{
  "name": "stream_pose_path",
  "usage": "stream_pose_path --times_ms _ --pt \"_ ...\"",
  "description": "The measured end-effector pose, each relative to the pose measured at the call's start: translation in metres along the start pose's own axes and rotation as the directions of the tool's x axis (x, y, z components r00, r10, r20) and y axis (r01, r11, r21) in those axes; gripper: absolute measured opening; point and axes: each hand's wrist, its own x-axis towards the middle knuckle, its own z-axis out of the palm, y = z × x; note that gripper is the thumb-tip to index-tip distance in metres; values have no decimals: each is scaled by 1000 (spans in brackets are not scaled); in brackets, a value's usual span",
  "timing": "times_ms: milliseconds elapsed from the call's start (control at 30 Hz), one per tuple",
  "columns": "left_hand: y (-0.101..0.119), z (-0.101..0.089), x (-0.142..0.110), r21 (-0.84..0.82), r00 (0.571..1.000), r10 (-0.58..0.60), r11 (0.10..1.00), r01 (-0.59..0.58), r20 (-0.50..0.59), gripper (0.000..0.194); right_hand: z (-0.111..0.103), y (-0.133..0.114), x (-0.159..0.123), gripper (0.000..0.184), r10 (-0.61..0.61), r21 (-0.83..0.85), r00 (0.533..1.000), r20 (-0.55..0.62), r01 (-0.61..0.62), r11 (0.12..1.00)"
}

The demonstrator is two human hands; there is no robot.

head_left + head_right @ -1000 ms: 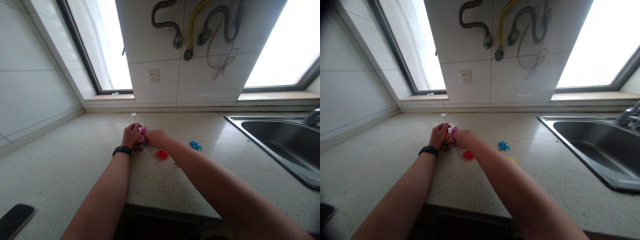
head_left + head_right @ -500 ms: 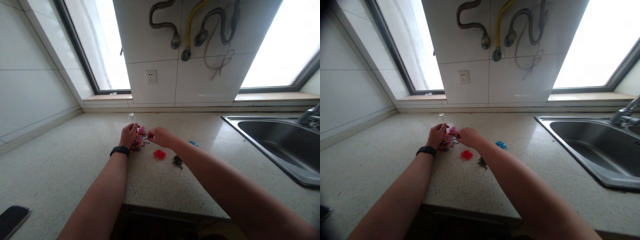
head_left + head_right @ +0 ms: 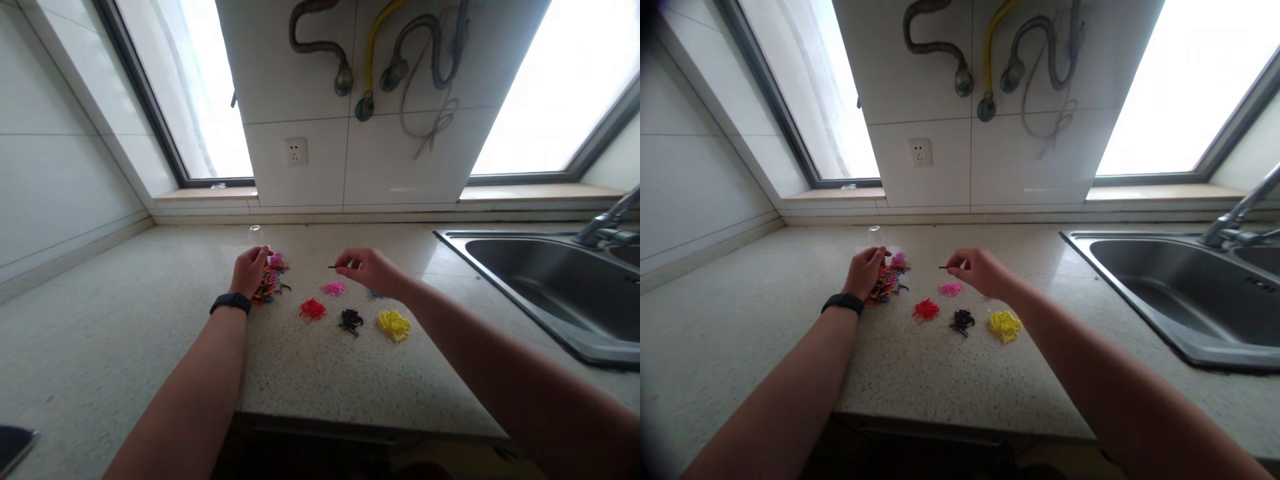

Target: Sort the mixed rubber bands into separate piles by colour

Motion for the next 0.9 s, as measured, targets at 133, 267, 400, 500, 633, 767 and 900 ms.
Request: stream_pose_path --times_ms 133,267,400,500,633,767,900 --pt "3 0 -1 19 1000 -7 1000 6 6 39 -28 20 -29 23 129 165 987 -99 -111 980" --pt "5 0 -2 48 1000 -1 999 1 3 38 -37 30 -46 24 247 425 946 -211 -139 894" --pt "5 0 -3 63 1000 4 998 -4 6 38 -35 26 -54 22 254 561 933 -256 -71 825" --pt "3 1 -3 70 1000 4 998 -5 12 38 -31 20 -58 23 224 604 956 -187 -68 794" --pt "1 1 -2 83 1000 16 996 -17 14 37 -31 17 -63 23 177 638 980 -96 -76 766" --pt "1 1 -2 76 1000 -8 997 7 11 36 -34 19 -65 24 176 625 979 -103 -74 777" --pt "1 0 -2 83 1000 -4 997 3 16 36 -35 19 -65 28 182 629 978 -107 -75 774"
